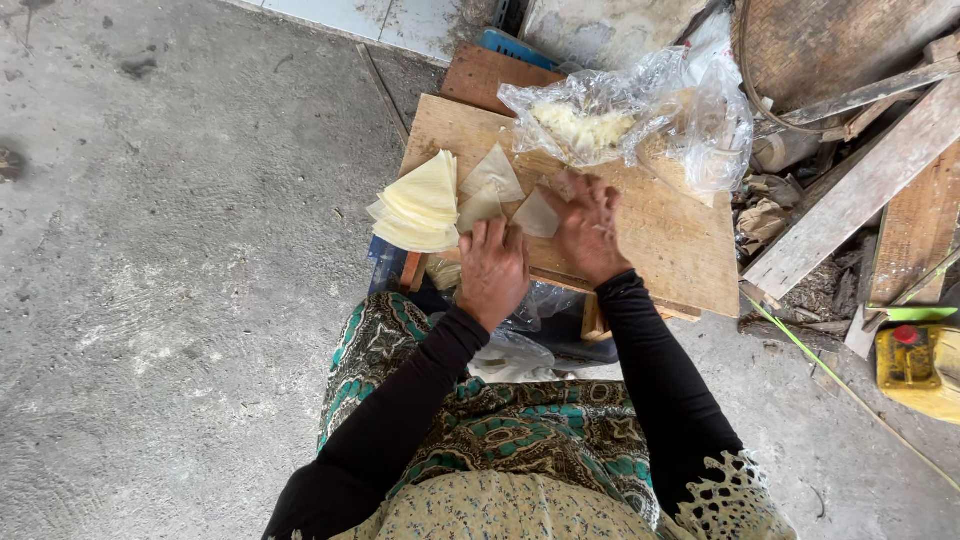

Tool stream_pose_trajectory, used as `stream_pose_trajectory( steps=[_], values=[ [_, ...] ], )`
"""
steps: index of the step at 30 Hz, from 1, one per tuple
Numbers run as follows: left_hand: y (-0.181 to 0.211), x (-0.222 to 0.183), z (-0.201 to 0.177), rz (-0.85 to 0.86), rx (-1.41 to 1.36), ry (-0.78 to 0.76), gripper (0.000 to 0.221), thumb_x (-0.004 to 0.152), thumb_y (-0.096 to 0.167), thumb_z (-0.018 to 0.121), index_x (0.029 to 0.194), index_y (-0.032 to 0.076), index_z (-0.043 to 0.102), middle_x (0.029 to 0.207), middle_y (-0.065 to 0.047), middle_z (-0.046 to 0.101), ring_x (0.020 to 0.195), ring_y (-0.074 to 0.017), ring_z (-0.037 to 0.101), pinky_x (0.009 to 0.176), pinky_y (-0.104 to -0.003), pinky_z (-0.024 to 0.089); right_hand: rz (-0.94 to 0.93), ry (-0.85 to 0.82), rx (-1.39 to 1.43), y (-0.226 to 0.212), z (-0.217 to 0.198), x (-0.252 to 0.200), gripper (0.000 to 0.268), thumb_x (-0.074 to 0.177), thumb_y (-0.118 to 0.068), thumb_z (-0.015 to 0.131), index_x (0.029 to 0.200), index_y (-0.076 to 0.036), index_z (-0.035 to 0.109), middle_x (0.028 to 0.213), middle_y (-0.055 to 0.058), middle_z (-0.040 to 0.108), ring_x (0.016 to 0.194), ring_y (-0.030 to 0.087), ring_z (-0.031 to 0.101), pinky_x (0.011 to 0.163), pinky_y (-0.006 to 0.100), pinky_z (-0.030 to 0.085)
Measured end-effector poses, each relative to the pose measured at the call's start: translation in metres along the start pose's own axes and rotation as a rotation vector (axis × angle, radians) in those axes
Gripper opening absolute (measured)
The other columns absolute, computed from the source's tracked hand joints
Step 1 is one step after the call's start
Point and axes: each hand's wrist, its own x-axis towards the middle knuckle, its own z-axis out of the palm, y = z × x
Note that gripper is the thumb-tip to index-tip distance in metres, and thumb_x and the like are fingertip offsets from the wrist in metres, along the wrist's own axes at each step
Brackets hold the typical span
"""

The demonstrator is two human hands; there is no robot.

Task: The person uses a spoon to place a small amount of granular filling onto triangular dough sheets and then folds them into smaller triangular packages by hand.

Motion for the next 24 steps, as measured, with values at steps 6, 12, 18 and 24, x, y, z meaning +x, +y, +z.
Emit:
stream_pose_trajectory(
  steps=[6, 12, 18, 24],
  values=[
    [-0.009, -0.072, -0.011, 0.108, -0.158, 0.01, 0.016, 0.098, 0.018, 0.066, 0.106, 0.005, 0.068, 0.114, -0.012, 0.06, 0.102, -0.0273, 0.056, 0.083, -0.044, 0.043, 0.022, -0.042, 0.146, 0.016, -0.007, -0.019, 0.04, 0.077, 0.009, 0.063, 0.103, -0.018, 0.078, 0.125, 0.011, 0.07, 0.124, 0.027, 0.056, 0.105, 0.046, 0.042],
    [-0.042, -0.132, -0.034, -0.066, -0.091, -0.096, 0.007, 0.096, 0.011, 0.065, 0.096, 0.004, 0.066, 0.101, -0.012, 0.059, 0.091, -0.0293, 0.054, 0.078, -0.044, 0.043, 0.056, 0.014, 0.253, 0.034, -0.05, -0.015, 0.022, 0.088, 0.004, 0.068, 0.101, -0.011, 0.078, 0.104, 0.007, 0.076, 0.101, 0.024, 0.067, 0.092, 0.041, 0.05],
    [-0.058, -0.155, -0.001, -0.006, -0.107, -0.107, 0.01, 0.094, 0.011, 0.065, 0.097, 0.002, 0.06, 0.104, -0.014, 0.058, 0.095, -0.032, 0.056, 0.083, -0.046, 0.046, -0.095, 0.083, 0.366, -0.032, -0.021, -0.017, 0.017, 0.09, -0.005, 0.072, 0.106, -0.004, 0.074, 0.105, 0.014, 0.076, 0.099, 0.027, 0.07, 0.086, 0.038, 0.056],
    [-0.116, -0.209, 0.045, -0.083, 0.005, -0.341, 0.013, 0.091, 0.019, 0.064, 0.091, 0.006, 0.062, 0.102, -0.016, 0.061, 0.094, -0.0367, 0.058, 0.076, -0.054, 0.046, 0.288, 0.513, 0.09, 0.101, -0.063, -0.028, 0.006, 0.103, 0.0, 0.07, 0.109, 0.001, 0.07, 0.105, 0.015, 0.075, 0.092, 0.03, 0.072, 0.081, 0.042, 0.059]
  ],
)
